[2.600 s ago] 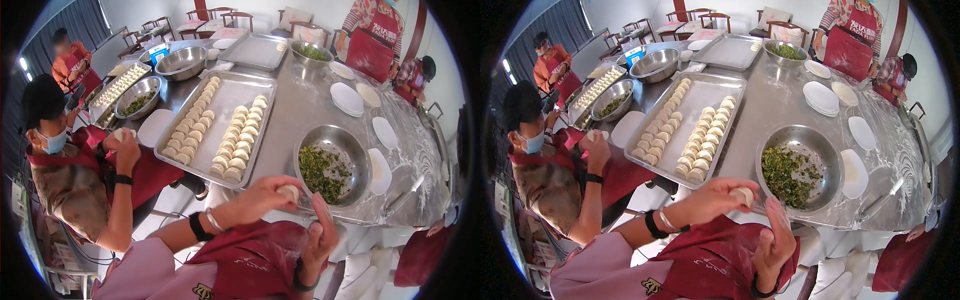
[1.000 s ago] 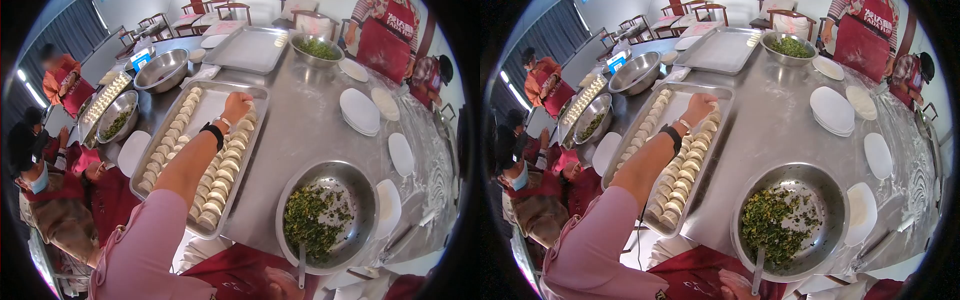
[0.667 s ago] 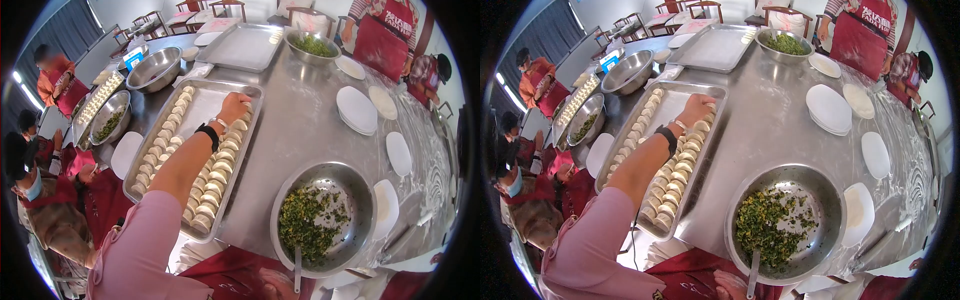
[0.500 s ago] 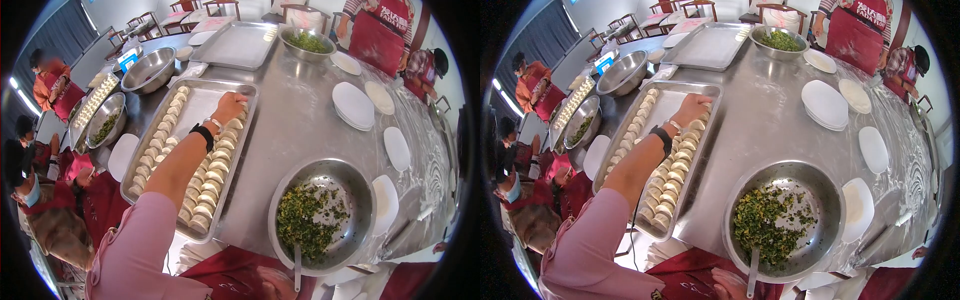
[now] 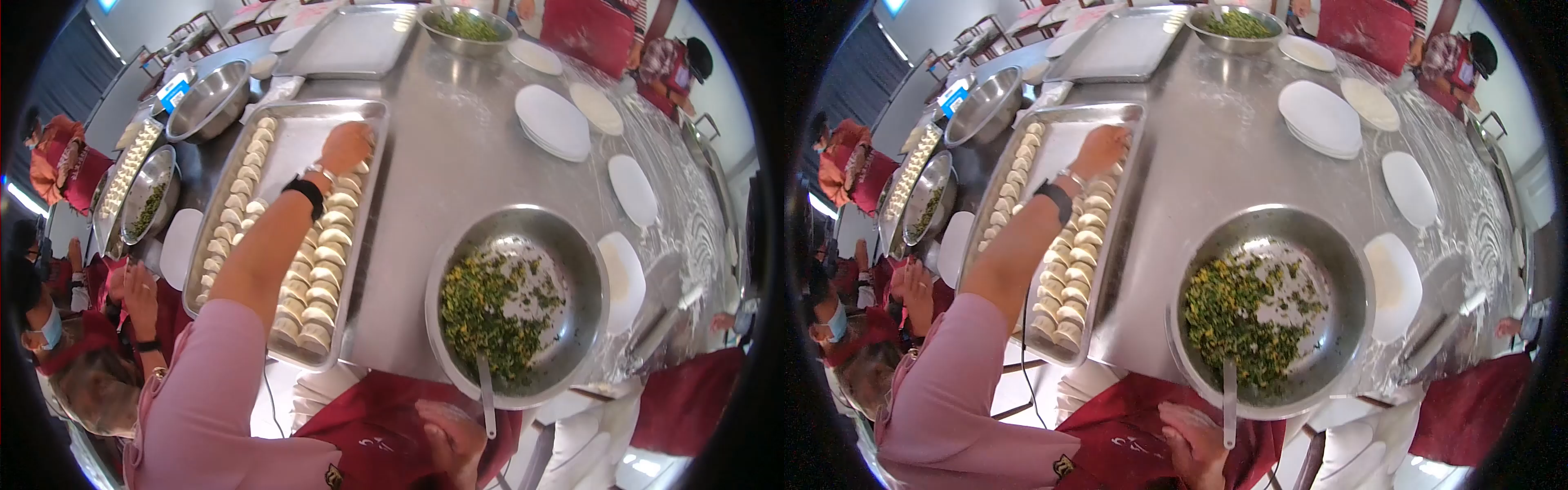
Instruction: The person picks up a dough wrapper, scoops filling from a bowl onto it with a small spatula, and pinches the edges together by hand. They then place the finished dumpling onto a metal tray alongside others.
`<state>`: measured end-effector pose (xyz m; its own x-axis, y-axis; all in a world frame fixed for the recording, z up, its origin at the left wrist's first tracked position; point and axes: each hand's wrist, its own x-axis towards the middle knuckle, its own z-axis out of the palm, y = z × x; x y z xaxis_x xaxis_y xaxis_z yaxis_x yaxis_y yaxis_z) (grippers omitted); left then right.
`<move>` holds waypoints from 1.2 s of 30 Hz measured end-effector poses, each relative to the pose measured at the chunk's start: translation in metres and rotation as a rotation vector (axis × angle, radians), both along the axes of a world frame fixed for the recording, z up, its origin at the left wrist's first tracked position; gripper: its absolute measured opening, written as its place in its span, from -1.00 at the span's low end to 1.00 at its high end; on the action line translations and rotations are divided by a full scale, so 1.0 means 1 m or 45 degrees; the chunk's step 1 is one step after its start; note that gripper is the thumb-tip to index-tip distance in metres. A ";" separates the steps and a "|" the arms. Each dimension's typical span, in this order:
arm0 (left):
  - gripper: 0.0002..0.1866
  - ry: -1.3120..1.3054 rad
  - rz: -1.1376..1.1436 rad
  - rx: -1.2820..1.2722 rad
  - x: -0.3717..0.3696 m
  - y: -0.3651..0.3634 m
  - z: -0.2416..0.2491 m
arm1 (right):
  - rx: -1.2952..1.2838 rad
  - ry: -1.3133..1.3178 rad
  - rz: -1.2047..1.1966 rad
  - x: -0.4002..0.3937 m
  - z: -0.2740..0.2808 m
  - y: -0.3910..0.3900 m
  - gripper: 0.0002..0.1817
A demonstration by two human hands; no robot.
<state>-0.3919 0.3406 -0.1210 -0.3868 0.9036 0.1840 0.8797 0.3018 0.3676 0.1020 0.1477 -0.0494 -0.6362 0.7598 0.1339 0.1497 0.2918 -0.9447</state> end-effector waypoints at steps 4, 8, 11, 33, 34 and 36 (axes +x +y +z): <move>-0.59 0.098 0.048 0.335 0.014 -0.011 0.012 | -0.120 -0.071 -0.023 0.003 -0.009 -0.010 -0.81; -0.59 -0.217 0.122 0.384 0.047 -0.044 0.070 | -0.092 -0.118 -0.011 0.006 -0.020 -0.022 -0.80; -0.64 -0.647 0.014 0.473 0.092 -0.093 0.118 | -0.086 -0.152 -0.012 0.006 -0.022 -0.032 -0.81; -0.85 -0.955 -0.259 0.250 0.354 -0.310 0.013 | 0.160 -0.307 -0.070 0.072 -0.075 -0.073 -0.81; -0.86 -0.859 -0.268 0.335 0.352 -0.301 0.022 | 0.176 -0.301 -0.089 0.076 -0.078 -0.070 -0.80; -0.89 -0.662 -0.308 0.533 0.344 -0.279 0.026 | 0.175 -0.327 -0.150 0.087 -0.082 -0.064 -0.80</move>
<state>-0.0479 0.0618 -0.0952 -0.3165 0.8689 0.3806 0.5830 -0.1383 0.8006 0.1886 0.0833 -0.1319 -0.5714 0.8161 0.0871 0.4184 0.3810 -0.8245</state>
